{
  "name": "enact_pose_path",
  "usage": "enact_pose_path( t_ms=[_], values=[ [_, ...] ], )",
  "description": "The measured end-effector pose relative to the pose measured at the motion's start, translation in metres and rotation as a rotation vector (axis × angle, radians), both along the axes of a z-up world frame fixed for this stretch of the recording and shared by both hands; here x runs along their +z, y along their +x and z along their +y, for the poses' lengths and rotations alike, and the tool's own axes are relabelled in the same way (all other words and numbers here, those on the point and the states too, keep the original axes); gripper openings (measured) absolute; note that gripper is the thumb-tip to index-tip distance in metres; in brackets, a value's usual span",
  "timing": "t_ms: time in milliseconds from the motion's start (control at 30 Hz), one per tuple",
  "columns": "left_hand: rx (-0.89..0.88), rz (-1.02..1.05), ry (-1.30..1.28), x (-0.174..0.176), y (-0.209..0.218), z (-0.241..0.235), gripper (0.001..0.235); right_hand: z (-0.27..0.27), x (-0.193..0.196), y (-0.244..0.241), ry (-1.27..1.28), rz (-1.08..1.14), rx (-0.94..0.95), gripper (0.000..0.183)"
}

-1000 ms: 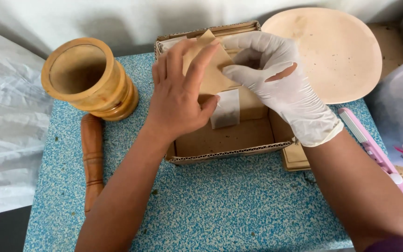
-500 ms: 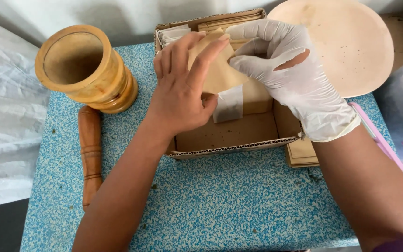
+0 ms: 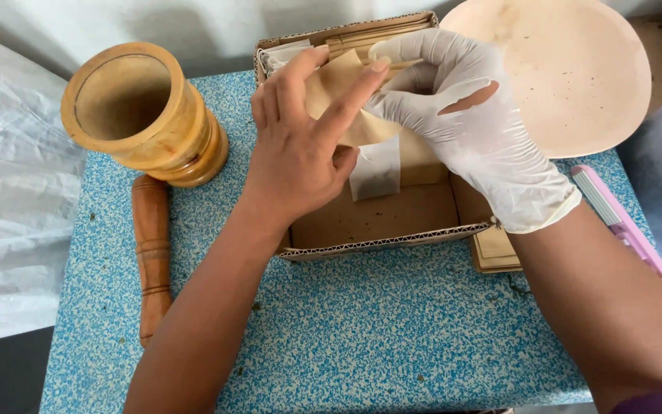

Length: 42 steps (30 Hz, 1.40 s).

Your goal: Packaging individual tea bags into paper envelopes and sealing them with a heat sealer

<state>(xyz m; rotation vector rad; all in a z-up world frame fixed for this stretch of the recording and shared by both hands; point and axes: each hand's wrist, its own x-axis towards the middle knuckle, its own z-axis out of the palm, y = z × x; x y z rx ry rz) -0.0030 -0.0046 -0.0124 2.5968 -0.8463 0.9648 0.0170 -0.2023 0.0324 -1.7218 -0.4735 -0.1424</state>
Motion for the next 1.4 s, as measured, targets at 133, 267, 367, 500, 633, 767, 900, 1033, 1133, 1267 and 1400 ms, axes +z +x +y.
enact_pose_path(
  t_ms=[133, 267, 367, 500, 633, 767, 900, 1033, 1133, 1267, 1400],
  values=[
    [-0.017, -0.024, -0.030, 0.002, 0.002, -0.001, 0.083, -0.003, -0.005, 0.004, 0.032, 0.004, 0.007, 0.031],
    [-0.039, -0.038, -0.056, 0.004, 0.001, -0.001, 0.077, -0.007, -0.005, 0.003, 0.018, 0.014, 0.037, 0.030],
    [-0.053, -0.023, -0.075, 0.006, 0.000, -0.001, 0.075, -0.009, -0.002, 0.001, 0.037, -0.019, 0.104, 0.030],
    [-0.069, 0.019, -0.075, 0.006, -0.001, 0.000, 0.080, -0.013, 0.002, -0.001, 0.029, -0.032, 0.151, 0.024],
    [-0.125, 0.057, -0.090, 0.006, 0.001, 0.002, 0.083, -0.017, -0.007, 0.008, 0.093, 0.013, 0.181, 0.028],
    [-0.195, 0.100, -0.154, 0.010, -0.004, 0.001, 0.083, -0.017, -0.006, 0.008, 0.071, 0.084, 0.156, 0.026],
    [-0.305, 0.069, -0.217, 0.011, -0.001, 0.002, 0.084, -0.014, -0.020, 0.024, 0.084, 0.016, 0.123, 0.018],
    [-0.257, 0.030, -0.163, 0.011, 0.000, 0.000, 0.085, -0.012, -0.013, 0.016, 0.086, -0.016, 0.194, 0.019],
    [-0.209, 0.043, -0.162, 0.009, -0.002, 0.001, 0.083, -0.013, -0.013, 0.014, 0.051, -0.039, 0.108, 0.016],
    [-0.251, 0.069, -0.171, 0.010, -0.001, 0.002, 0.086, -0.015, -0.015, 0.017, 0.086, -0.024, 0.180, 0.023],
    [-0.320, 0.087, -0.191, 0.009, 0.001, 0.004, 0.085, -0.019, -0.021, 0.023, 0.109, 0.087, 0.152, 0.030]
  ],
)
